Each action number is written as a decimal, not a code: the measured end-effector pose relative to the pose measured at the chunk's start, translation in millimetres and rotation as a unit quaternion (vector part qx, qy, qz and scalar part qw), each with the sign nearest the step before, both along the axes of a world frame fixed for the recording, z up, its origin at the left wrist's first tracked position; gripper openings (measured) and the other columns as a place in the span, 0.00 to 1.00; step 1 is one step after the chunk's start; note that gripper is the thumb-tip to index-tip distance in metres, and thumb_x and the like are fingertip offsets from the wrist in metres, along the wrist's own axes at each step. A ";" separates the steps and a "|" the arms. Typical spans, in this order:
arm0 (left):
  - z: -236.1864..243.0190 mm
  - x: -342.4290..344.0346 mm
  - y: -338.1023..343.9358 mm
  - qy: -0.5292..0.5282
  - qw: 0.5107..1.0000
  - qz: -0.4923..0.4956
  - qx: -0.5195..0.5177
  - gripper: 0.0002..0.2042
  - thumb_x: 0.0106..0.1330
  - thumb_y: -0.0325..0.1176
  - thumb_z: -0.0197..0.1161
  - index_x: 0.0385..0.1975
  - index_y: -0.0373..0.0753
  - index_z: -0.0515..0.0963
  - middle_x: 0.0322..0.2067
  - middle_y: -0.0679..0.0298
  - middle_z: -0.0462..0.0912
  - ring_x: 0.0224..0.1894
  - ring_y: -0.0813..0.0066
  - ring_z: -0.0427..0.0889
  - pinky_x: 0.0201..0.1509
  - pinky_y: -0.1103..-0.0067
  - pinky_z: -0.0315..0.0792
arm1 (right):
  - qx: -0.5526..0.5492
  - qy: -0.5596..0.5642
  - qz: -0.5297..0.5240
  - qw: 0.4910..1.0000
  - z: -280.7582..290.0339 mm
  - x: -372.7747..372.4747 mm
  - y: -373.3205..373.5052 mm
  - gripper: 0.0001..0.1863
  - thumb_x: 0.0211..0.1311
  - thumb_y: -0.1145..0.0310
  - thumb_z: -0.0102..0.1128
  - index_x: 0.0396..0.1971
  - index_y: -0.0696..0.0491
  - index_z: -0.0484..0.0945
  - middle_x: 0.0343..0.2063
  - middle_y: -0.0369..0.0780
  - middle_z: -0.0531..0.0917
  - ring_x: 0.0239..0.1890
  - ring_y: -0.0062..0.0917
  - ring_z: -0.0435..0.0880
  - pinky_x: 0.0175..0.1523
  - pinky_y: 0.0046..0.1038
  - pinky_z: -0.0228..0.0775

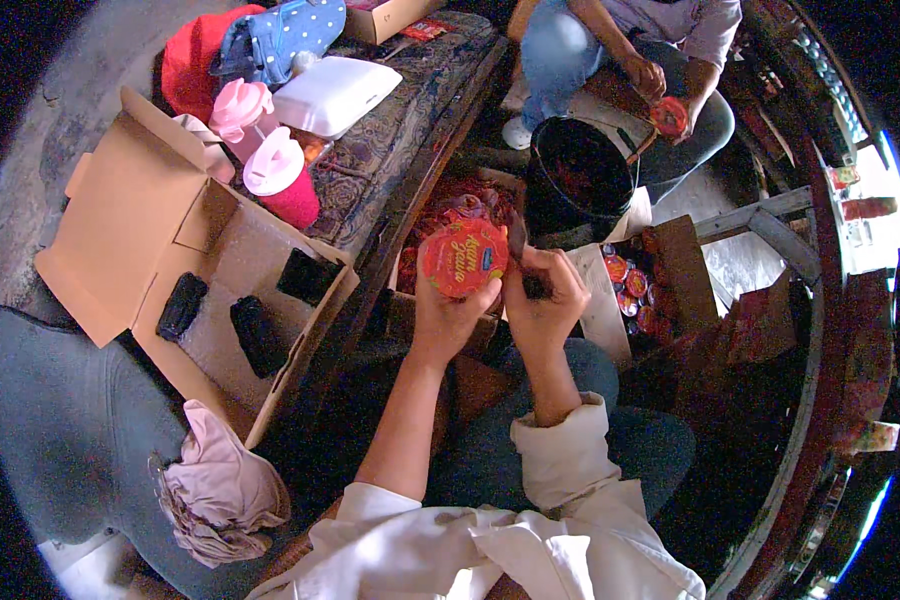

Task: The person sorts small circular food containers and lids, placing them into different cardboard boxes by hand.

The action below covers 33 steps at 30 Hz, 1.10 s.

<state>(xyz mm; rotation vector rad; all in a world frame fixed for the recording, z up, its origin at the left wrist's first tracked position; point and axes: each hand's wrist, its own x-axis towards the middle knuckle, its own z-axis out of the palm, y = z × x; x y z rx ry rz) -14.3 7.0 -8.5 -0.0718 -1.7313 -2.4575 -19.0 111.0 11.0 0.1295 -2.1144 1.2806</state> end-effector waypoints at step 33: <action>-5.5 0.8 -2.8 0.023 0.998 0.030 -0.052 0.29 0.49 0.27 0.65 0.49 0.36 0.56 0.44 0.60 0.70 0.47 0.73 0.71 0.51 0.76 0.66 | 0.049 0.048 -0.020 0.997 -2.4 -1.8 -8.3 0.12 0.32 0.83 0.60 0.23 0.55 0.78 0.19 0.39 0.77 0.22 0.28 0.78 0.28 0.23 0.70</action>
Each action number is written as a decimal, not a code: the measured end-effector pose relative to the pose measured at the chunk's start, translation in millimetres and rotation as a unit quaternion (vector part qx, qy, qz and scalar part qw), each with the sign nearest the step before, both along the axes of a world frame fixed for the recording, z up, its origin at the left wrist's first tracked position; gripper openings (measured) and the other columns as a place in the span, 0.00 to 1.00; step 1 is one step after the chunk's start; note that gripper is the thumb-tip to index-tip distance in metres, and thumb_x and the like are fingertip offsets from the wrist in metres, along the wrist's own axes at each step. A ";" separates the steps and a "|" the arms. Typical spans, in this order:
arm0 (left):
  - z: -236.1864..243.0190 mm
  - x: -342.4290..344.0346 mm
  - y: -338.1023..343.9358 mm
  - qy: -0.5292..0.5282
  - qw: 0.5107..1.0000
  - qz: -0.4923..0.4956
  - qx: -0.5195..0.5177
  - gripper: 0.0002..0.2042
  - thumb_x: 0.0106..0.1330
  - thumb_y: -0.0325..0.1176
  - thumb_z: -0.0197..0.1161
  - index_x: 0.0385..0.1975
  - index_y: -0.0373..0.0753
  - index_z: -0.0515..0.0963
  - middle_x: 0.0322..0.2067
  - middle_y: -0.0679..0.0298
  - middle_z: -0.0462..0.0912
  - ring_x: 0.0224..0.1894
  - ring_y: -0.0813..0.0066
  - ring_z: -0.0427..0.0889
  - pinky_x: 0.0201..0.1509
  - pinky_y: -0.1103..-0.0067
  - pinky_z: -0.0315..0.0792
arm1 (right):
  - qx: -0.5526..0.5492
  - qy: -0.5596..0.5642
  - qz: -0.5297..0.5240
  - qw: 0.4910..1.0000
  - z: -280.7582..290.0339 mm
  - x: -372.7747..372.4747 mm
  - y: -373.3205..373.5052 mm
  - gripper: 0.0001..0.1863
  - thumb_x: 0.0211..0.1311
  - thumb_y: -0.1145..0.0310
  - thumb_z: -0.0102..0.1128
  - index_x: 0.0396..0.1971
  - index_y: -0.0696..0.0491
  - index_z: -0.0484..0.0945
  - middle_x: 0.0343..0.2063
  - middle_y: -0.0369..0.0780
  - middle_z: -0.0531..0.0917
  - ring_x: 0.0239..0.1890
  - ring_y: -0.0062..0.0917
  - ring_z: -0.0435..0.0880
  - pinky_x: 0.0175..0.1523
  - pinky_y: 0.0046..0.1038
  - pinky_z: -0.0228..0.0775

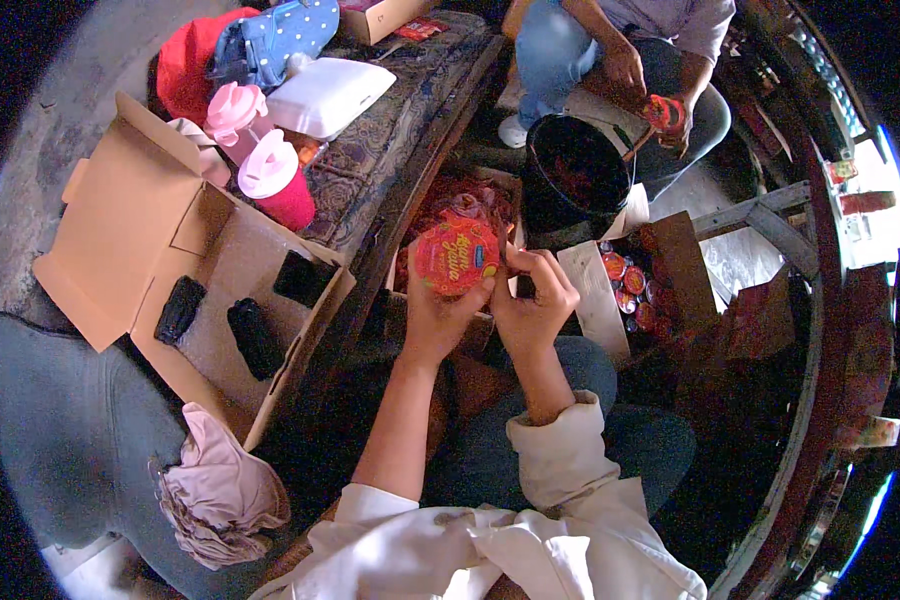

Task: The person sorts small circular food containers and lids, placing them into different cardboard boxes by hand.

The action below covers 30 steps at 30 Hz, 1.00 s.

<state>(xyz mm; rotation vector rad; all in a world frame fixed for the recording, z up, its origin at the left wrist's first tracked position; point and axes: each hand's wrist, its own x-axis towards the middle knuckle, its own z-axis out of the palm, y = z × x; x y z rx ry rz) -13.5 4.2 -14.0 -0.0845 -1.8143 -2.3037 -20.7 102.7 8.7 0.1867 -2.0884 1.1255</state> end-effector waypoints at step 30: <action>5.8 -0.5 -3.0 -0.011 0.998 -0.055 -0.008 0.28 0.45 0.26 0.64 0.47 0.37 0.59 0.42 0.62 0.71 0.45 0.76 0.72 0.50 0.78 0.67 | -0.004 -0.060 0.024 0.998 4.1 0.7 11.8 0.11 0.35 0.81 0.61 0.25 0.56 0.77 0.23 0.41 0.79 0.28 0.31 0.80 0.34 0.24 0.72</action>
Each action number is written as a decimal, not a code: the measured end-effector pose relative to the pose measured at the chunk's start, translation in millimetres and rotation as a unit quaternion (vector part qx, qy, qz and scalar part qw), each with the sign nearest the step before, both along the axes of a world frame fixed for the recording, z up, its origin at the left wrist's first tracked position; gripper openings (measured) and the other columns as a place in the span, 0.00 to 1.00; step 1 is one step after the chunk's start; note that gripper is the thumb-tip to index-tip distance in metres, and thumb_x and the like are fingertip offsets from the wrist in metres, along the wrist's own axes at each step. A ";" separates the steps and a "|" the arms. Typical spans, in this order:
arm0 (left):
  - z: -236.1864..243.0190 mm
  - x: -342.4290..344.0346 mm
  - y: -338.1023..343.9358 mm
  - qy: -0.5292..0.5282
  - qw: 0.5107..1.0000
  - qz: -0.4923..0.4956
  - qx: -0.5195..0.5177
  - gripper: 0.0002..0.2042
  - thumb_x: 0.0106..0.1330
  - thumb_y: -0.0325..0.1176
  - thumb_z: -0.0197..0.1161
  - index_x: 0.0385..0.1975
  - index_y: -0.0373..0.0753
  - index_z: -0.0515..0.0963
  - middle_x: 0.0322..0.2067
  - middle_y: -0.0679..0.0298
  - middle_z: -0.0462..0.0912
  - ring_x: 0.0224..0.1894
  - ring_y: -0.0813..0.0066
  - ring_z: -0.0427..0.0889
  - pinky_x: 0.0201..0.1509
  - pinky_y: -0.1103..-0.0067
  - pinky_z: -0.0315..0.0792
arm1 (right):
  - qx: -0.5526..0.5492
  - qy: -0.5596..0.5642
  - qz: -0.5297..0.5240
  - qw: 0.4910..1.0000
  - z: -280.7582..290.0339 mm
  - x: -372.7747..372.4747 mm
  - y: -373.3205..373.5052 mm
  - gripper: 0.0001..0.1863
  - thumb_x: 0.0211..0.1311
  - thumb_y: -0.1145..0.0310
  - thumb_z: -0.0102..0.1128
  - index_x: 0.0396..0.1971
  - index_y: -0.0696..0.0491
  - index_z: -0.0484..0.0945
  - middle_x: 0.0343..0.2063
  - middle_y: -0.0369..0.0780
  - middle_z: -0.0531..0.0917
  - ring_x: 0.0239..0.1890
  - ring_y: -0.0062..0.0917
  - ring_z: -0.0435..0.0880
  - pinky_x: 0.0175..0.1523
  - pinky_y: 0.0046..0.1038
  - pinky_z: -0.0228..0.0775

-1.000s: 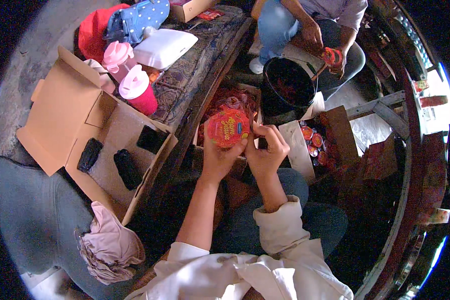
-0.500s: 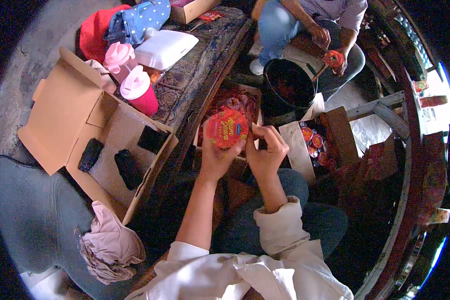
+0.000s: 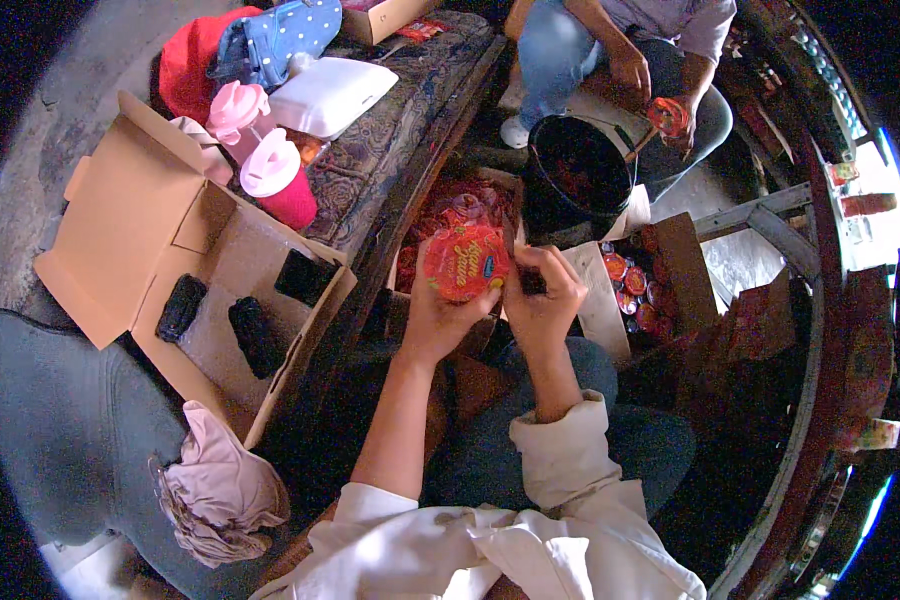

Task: The person sorts small circular food containers and lids, placing them into different cardboard boxes by hand.

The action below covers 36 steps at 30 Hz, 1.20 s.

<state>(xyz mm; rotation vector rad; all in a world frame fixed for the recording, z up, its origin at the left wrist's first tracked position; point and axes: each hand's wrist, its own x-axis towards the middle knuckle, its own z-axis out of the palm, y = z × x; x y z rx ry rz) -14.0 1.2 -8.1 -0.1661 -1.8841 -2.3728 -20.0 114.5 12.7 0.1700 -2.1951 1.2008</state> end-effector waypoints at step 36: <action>2.2 -0.3 1.4 -0.034 0.995 0.067 0.067 0.28 0.48 0.30 0.56 0.52 0.33 0.59 0.47 0.58 0.69 0.50 0.69 0.69 0.55 0.75 0.62 | -0.013 0.041 0.009 0.999 -0.8 1.6 -9.1 0.12 0.36 0.82 0.60 0.25 0.55 0.77 0.22 0.40 0.79 0.24 0.28 0.80 0.30 0.22 0.71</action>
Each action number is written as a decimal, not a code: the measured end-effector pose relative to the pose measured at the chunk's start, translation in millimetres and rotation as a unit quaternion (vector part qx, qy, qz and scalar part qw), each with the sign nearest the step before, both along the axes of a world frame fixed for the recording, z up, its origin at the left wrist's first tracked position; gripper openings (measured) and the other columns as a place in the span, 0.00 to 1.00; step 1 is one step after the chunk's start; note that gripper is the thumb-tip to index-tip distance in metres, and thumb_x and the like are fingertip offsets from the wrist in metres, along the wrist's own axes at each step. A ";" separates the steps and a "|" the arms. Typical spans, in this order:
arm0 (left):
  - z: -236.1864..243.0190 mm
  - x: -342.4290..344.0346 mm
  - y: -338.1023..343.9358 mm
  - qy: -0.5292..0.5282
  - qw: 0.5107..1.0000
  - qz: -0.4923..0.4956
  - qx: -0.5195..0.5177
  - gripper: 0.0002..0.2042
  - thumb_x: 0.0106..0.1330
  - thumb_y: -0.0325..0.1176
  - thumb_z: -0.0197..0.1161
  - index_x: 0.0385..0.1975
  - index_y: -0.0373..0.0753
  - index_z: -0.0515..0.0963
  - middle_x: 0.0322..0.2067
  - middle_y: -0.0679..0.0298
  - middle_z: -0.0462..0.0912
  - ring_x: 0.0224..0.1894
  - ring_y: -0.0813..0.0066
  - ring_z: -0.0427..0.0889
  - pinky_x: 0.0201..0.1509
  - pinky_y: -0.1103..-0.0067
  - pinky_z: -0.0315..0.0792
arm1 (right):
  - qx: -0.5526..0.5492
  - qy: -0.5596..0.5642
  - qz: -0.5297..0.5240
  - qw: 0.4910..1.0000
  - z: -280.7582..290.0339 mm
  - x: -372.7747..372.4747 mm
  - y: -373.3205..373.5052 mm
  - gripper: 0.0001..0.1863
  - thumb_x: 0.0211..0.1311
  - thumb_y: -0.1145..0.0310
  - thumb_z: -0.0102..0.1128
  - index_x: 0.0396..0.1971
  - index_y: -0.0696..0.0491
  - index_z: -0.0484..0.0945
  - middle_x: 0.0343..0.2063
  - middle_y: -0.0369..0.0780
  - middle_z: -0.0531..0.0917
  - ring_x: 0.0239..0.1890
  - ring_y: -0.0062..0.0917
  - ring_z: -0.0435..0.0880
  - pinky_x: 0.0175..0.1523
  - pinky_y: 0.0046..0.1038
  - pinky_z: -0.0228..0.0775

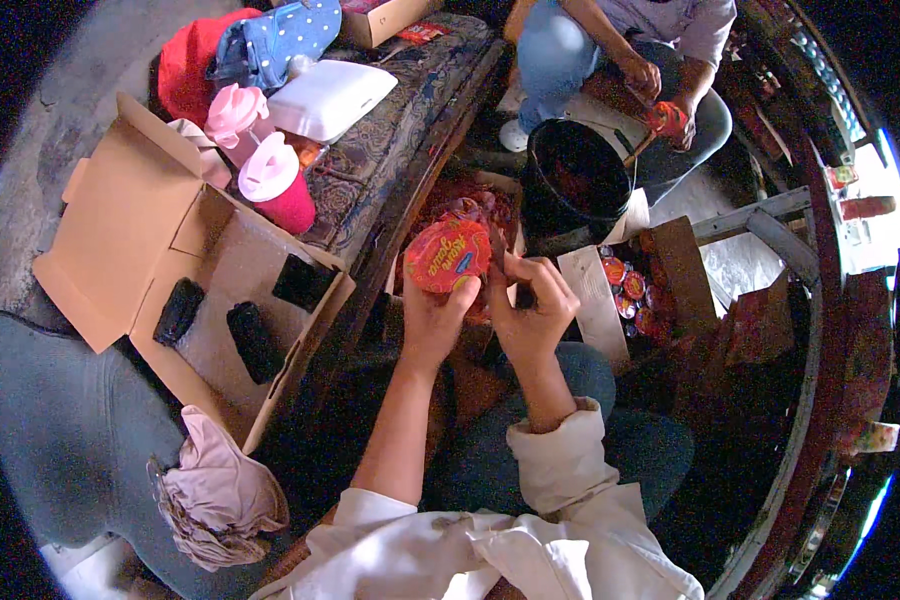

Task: The person sorts small circular food containers and lids, placing them into different cardboard boxes by hand.

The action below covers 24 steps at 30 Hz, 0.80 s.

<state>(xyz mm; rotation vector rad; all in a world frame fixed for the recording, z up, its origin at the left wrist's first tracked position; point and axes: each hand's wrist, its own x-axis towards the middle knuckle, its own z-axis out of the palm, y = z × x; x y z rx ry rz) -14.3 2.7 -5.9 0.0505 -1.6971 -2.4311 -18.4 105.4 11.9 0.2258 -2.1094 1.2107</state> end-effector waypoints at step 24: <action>-5.5 0.0 -4.4 0.024 0.997 -0.022 -0.068 0.30 0.47 0.27 0.65 0.50 0.36 0.56 0.44 0.60 0.70 0.47 0.74 0.70 0.51 0.77 0.66 | 0.028 -0.007 -0.005 1.000 -3.1 -3.5 1.2 0.12 0.35 0.82 0.60 0.26 0.54 0.78 0.21 0.40 0.78 0.23 0.30 0.78 0.29 0.24 0.71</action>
